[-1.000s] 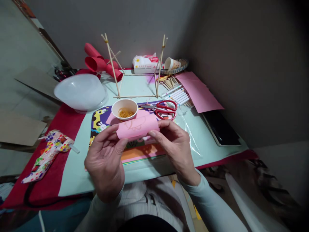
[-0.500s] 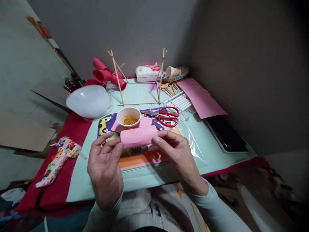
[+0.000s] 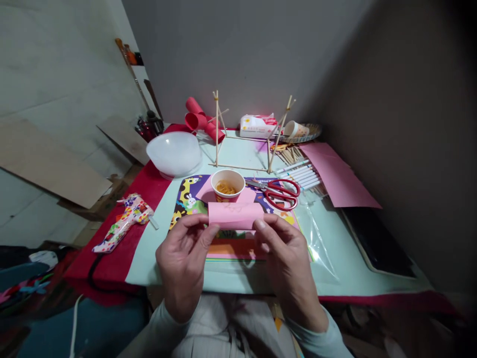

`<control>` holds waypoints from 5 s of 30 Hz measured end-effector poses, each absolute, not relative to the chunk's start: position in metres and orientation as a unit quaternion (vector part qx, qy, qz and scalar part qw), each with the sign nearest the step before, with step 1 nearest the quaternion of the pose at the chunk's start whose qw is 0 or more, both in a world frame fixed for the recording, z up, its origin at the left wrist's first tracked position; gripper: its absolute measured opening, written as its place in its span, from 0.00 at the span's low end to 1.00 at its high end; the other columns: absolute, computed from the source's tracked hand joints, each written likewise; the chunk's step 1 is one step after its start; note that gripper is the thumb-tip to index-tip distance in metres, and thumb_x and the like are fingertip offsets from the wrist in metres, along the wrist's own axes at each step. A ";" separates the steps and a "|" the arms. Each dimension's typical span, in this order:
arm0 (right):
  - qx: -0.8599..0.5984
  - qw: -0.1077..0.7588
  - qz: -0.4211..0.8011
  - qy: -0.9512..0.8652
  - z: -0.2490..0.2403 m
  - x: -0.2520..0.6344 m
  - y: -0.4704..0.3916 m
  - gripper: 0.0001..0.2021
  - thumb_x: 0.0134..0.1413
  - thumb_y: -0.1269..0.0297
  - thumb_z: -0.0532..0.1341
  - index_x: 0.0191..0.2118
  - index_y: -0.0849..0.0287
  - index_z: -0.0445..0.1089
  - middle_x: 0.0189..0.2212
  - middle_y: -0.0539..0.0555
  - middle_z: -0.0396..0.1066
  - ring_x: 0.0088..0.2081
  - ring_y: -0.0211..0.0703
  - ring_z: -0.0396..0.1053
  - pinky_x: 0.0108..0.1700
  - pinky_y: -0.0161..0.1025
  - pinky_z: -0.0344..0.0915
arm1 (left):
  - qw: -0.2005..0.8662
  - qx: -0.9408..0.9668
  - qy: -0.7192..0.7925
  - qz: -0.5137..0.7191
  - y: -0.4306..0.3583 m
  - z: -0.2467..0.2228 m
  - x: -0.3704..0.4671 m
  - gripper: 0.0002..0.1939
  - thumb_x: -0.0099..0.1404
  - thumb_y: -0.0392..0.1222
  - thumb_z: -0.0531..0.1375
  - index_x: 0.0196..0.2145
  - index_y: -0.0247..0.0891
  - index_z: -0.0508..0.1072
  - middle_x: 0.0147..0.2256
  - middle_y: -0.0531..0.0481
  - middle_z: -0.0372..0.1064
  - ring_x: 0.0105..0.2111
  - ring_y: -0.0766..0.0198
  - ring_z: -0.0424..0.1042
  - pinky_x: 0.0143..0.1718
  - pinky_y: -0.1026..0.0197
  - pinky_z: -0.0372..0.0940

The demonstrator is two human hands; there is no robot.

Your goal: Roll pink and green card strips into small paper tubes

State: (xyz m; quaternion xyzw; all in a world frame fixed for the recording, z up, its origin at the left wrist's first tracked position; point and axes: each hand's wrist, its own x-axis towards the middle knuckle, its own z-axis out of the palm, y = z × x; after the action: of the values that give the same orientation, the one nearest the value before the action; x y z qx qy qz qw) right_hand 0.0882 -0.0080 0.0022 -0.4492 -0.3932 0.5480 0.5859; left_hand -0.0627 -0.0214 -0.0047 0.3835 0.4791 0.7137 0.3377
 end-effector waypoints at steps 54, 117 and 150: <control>-0.408 0.514 0.509 -0.557 -0.023 0.045 -0.042 0.09 0.59 0.60 0.69 0.29 0.56 0.77 0.27 0.52 0.75 0.27 0.41 0.70 0.29 0.34 0.66 | 0.421 0.315 0.506 0.684 -0.071 -0.028 -0.124 0.09 0.65 0.45 0.68 0.34 0.37 0.78 0.18 0.56 0.63 0.18 0.72 0.60 0.21 0.68 0.54; -0.375 0.507 0.584 -0.511 0.016 -0.015 -0.021 0.18 0.59 0.53 0.69 0.51 0.47 0.66 0.46 0.54 0.74 0.46 0.47 0.74 0.43 0.39 0.70 | 0.211 0.188 0.488 0.826 -0.065 0.011 -0.293 0.14 0.44 0.40 0.78 0.29 0.37 0.83 0.33 0.50 0.78 0.38 0.64 0.72 0.41 0.67 0.68; -0.426 0.433 0.557 -0.567 0.026 0.098 0.049 0.15 0.57 0.50 0.69 0.41 0.57 0.75 0.17 0.48 0.70 0.20 0.41 0.68 0.25 0.38 0.66 | 0.531 0.525 0.511 0.426 0.075 0.037 -0.150 0.16 0.50 0.53 0.74 0.20 0.37 0.81 0.42 0.33 0.77 0.34 0.48 0.76 0.23 0.59 0.66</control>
State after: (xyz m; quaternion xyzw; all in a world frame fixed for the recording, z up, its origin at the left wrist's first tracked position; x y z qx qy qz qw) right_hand 0.0978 0.0486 0.0258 -0.4260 -0.5667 0.5566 0.4331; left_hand -0.1498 0.0752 0.0372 0.5253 0.5110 0.4258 0.5306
